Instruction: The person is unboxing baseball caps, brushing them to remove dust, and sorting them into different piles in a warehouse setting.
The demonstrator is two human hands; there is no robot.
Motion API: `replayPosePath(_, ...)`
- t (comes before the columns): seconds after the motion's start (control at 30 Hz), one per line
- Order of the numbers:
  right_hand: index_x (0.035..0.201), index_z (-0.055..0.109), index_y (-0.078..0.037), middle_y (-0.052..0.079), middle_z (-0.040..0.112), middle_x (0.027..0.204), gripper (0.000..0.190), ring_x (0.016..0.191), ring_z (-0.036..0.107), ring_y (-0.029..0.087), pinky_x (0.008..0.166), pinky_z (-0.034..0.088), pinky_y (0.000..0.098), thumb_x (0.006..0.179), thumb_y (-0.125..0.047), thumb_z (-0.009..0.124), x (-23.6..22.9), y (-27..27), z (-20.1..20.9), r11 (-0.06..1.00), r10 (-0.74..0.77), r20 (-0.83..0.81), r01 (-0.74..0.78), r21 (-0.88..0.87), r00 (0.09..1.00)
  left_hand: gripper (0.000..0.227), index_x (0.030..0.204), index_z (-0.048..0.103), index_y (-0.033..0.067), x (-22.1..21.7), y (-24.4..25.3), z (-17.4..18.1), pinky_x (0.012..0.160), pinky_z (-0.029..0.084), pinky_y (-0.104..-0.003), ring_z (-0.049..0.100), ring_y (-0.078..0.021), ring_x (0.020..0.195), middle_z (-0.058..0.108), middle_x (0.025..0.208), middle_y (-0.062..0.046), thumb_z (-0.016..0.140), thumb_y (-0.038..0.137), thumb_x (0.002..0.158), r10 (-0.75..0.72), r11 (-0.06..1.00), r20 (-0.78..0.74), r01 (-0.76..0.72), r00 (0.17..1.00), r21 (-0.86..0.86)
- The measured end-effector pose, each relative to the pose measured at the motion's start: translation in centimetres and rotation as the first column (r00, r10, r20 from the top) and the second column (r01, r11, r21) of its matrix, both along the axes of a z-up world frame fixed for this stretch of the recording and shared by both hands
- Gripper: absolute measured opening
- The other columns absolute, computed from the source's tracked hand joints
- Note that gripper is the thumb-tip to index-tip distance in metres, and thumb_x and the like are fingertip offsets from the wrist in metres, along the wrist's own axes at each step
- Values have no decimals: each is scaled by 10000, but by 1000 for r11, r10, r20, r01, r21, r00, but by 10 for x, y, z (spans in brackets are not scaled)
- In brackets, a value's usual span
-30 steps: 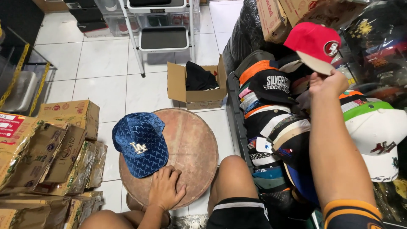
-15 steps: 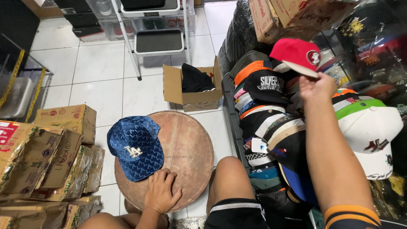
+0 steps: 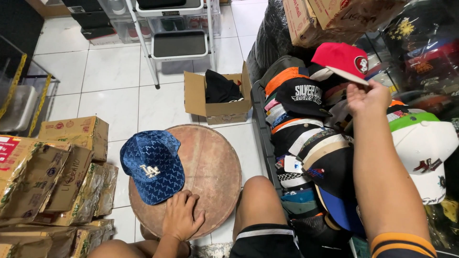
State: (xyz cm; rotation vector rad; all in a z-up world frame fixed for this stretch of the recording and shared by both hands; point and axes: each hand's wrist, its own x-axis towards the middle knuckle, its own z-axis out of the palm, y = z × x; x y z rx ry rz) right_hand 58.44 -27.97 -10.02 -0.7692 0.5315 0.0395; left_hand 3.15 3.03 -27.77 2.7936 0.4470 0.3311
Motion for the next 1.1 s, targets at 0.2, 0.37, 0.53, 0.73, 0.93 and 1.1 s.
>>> replayPosePath(0.2, 974, 614, 23, 126, 631, 923, 154, 750, 661, 186, 712, 642, 275, 940, -114, 553, -3, -12, 15, 1000, 0, 3, 0, -22, 1000, 478, 1148, 637, 157, 0, -1, 2, 969, 382, -399, 517, -279, 1096, 540, 1193, -77, 647, 464, 782, 3, 1000, 43, -3, 999, -5)
replayPosePath(0.37, 960, 591, 34, 111, 598, 832, 119, 669, 641, 172, 674, 666, 278, 952, -84, 575, 10, -12, -13, 1000, 11, -81, -11, -3, 997, 478, 1152, 637, 155, 1, -1, 3, 968, 384, -399, 517, -280, 1090, 538, 1200, -78, 648, 464, 787, -3, 1000, 40, 3, 999, 1)
replayPosePath(0.53, 1033, 634, 43, 138, 669, 922, 138, 754, 666, 176, 722, 668, 289, 929, -34, 587, 20, 2, -51, 998, 63, -95, -64, -13, 994, 492, 1156, 636, 152, 1, 0, 2, 971, 382, -406, 513, -291, 1093, 534, 1217, -87, 655, 466, 777, -4, 1000, 39, 3, 999, 2)
replayPosePath(0.73, 1233, 623, -10, 218, 691, 1118, 284, 1054, 768, 392, 913, 673, 519, 978, -127, 584, 0, 32, -56, 968, 54, -106, -78, -237, 993, 482, 1152, 641, 155, 1, -1, 4, 972, 382, -405, 513, -291, 1106, 535, 1219, -87, 655, 455, 776, 5, 1000, 26, -5, 1000, -2)
replayPosePath(0.93, 1274, 633, -80, 147, 698, 1120, 369, 1108, 725, 324, 1019, 545, 539, 921, -182, 662, -10, 40, -53, 929, 104, -283, -195, -316, 953, 477, 1152, 632, 165, 1, 0, 4, 970, 377, -405, 506, -286, 1116, 530, 1217, -81, 649, 461, 778, 9, 1000, 11, -9, 1000, -4)
replayPosePath(1.1, 1181, 602, 21, 207, 718, 1083, 323, 1007, 799, 325, 923, 637, 459, 872, -42, 531, -13, 35, -46, 977, 50, -155, -81, -199, 987, 483, 1158, 628, 153, 1, 0, 4, 986, 366, -412, 500, -287, 1106, 527, 1220, -87, 641, 468, 792, 1, 1000, -3, -1, 1000, -10)
